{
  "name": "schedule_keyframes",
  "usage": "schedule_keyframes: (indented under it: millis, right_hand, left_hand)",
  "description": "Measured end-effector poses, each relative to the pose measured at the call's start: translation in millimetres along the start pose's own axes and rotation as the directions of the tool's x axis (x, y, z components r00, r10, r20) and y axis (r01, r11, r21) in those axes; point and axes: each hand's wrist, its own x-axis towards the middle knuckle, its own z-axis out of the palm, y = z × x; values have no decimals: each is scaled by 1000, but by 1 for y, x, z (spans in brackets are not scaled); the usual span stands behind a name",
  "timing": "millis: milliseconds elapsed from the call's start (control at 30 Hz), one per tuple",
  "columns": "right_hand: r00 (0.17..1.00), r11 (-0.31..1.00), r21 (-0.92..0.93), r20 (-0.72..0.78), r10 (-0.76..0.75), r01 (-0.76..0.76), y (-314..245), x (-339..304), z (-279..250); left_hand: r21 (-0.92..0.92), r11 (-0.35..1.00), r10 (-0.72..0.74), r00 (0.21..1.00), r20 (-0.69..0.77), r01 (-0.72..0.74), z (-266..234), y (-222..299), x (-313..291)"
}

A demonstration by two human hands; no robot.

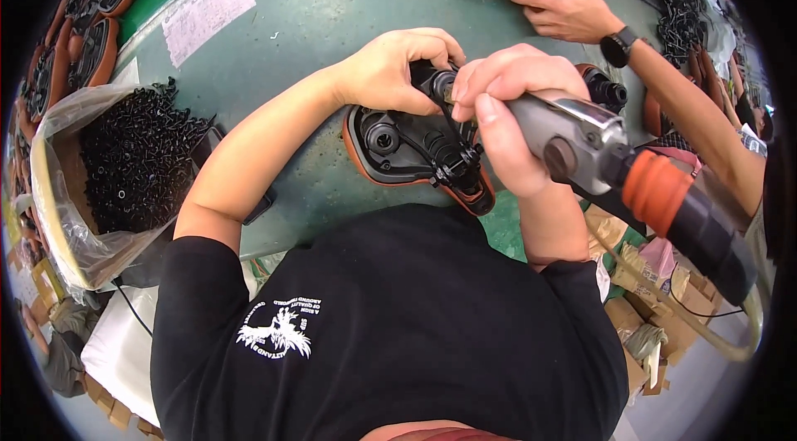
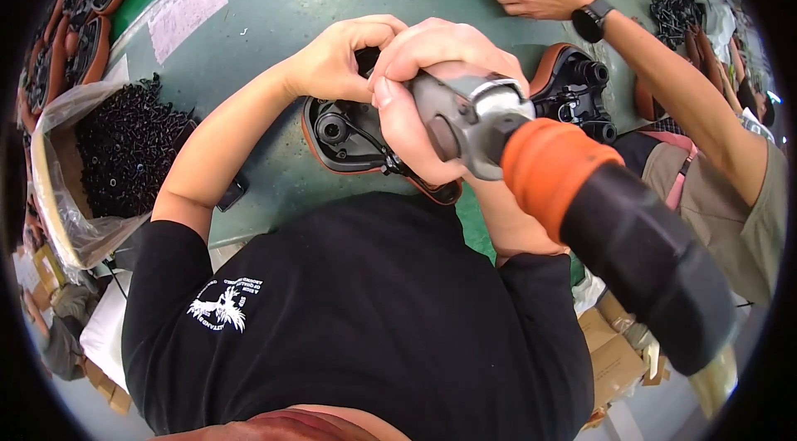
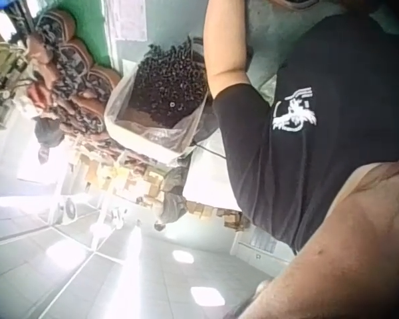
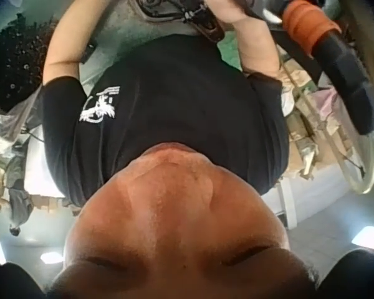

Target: Assembling bicycle seats by attaching components with an electric screwdriver.

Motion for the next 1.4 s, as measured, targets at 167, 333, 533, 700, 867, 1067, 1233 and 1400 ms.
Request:
schedule_keyframes:
  millis: [167,333,533,700,867,1067,1233,1400]
  right_hand:
    - [999,995,-88,7,41,-40,7,6,2]
    - [999,995,99,-47,-8,13,-30,0,-2]
    - [921,946,293,-390,-13,138,-20,-5,-34]
    - [627,873,442,-626,464,-206,42,8,-46]
    - [534,835,476,-646,546,-277,86,13,-58]
    - [576,796,518,-563,593,-313,128,34,-43]
    - [672,678,493,-228,705,-544,79,0,-4]
    - [571,485,390,138,809,-783,14,-70,-2]
  left_hand:
    - [61,997,-43,999,-2,43,2,4,0]
    - [180,983,-4,988,-154,32,-3,17,-28]
    - [64,950,-117,538,-835,306,-148,16,-65]
    - [424,859,251,486,-837,287,-193,52,-77]
    - [549,155,-338,566,-752,821,-157,92,-178]
    - [428,-74,-379,372,-847,901,-146,73,-255]
    - [587,34,-178,583,-793,809,-141,60,-268]
    - [687,197,64,691,-720,699,-135,55,-255]
